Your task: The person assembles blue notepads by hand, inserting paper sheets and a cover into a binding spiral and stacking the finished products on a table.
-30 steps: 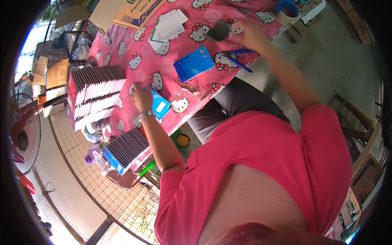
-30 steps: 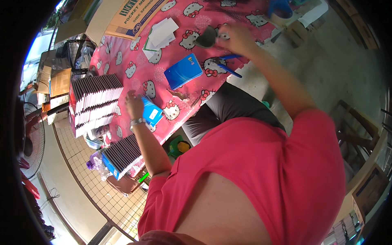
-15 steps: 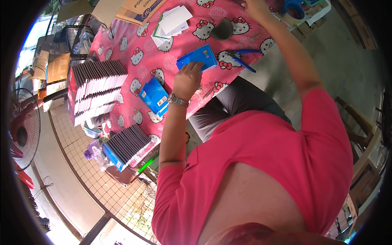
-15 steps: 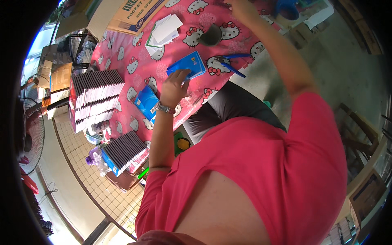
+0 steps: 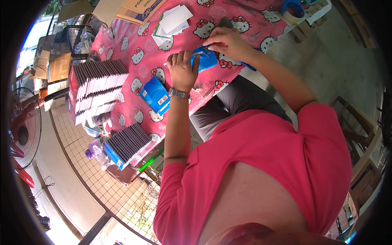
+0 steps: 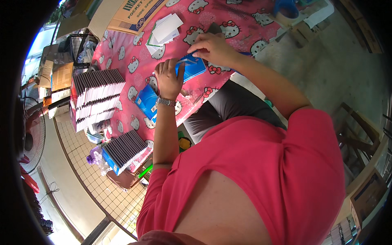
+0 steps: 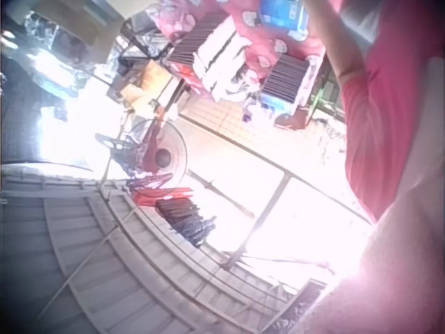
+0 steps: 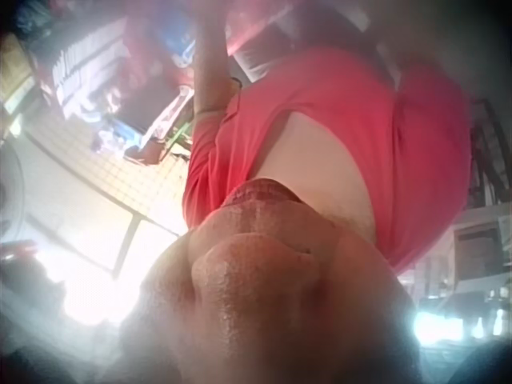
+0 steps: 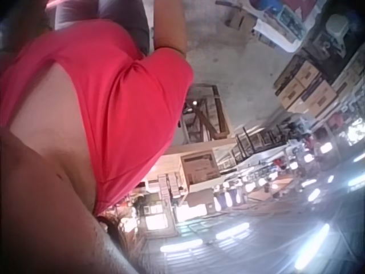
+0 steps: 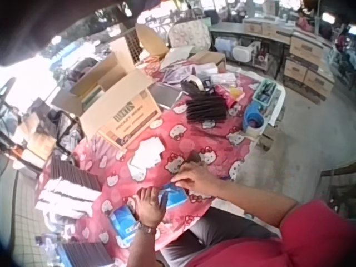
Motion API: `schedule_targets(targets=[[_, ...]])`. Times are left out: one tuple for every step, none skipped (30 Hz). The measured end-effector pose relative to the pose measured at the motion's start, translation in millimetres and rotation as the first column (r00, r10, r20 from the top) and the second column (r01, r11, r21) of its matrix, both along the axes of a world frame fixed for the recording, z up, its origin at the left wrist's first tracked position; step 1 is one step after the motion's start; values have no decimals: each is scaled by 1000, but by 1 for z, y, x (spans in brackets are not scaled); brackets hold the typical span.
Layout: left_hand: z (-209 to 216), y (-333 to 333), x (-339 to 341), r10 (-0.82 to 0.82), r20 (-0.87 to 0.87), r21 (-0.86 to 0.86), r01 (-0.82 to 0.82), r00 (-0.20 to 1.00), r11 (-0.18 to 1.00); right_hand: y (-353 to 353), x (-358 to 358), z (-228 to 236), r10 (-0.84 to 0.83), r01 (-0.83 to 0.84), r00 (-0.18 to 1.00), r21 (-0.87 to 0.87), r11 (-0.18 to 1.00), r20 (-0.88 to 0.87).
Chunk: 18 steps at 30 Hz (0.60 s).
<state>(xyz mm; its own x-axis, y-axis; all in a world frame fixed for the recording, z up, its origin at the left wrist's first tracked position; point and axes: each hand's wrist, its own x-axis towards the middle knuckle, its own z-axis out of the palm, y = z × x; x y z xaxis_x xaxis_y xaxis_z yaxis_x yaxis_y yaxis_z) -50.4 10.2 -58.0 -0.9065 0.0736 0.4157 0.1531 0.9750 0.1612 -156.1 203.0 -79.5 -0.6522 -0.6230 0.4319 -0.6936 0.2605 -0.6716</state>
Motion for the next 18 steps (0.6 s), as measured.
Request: schedule_targets(targets=[[-1, -1, 1, 4, -3, -5, -4, 1000, 1000, -1, 1, 1, -2, 3, 1000, 4, 1000, -17], [-1, -1, 1, 7, -7, -9, -7, 1000, 1000, 0, 1, 2, -6, 6, 999, 10, 1000, -36], [-1, -1, 0, 8, -8, -5, -8, 1000, 1000, 1, 1, 2, -9, 10, 998, 16, 1000, -54], [-1, -1, 0, 9, -10, -1, -9, 1000, 1000, 2, 2, 3, 17, -16, 997, 12, 1000, -74], [-1, -1, 0, 8, -9, 3, -8, 1000, 1000, 4, 3, 2, 42, -41, 995, 9, 999, -92], [0, 0, -1, 11, 11, 0, -11, 1000, 1000, 5, 4, 2, 66, -65, 992, 6, 998, -110], [1, 1, -1, 13, 31, -3, -13, 999, 1000, 5, 3, 1, 105, -106, 994, -27, 994, -24], [1, 1, -1, 17, 50, -8, -17, 999, 1000, 5, 2, 2, 149, -145, 987, -66, 987, 60], [-1, 2, -1, 6, 22, -5, -6, 1000, 1000, 4, 1, 2, 193, -179, 971, -107, 978, 141], [-4, 3, -2, -5, -7, -3, 5, 1000, 1000, 5, 2, 2, 190, -175, 955, -85, 981, 229], [-5, 4, -2, -14, -34, -2, 14, 999, 1000, 5, 4, 5, 187, -176, 930, -63, 982, 317], [-6, 6, -1, -33, -34, 13, 33, 999, 999, 5, 6, 8, 180, -179, 898, -42, 983, 401], [-7, 8, -1, -51, -34, 28, 52, 998, 998, 4, 9, 10, 162, -159, 942, -35, 987, 294], [-6, 12, -2, -73, -35, 46, 75, 997, 996, 4, 12, 13, 137, -134, 974, -27, 991, 182], [-5, 15, -2, -61, -30, 32, 62, 998, 998, 5, 14, 16, 111, -110, 992, -22, 994, 67], [-4, 18, -1, -48, -24, 17, 49, 999, 999, 5, 13, 19, 128, -132, 980, 21, 991, 151], [-3, 21, -1, -37, -18, 5, 37, 999, 999, 6, 12, 28, 137, -156, 962, 64, 986, 236], [-3, 21, 1, -37, 11, -16, 37, 999, 999, 6, 11, 33, 141, -183, 937, 105, 977, 319]])
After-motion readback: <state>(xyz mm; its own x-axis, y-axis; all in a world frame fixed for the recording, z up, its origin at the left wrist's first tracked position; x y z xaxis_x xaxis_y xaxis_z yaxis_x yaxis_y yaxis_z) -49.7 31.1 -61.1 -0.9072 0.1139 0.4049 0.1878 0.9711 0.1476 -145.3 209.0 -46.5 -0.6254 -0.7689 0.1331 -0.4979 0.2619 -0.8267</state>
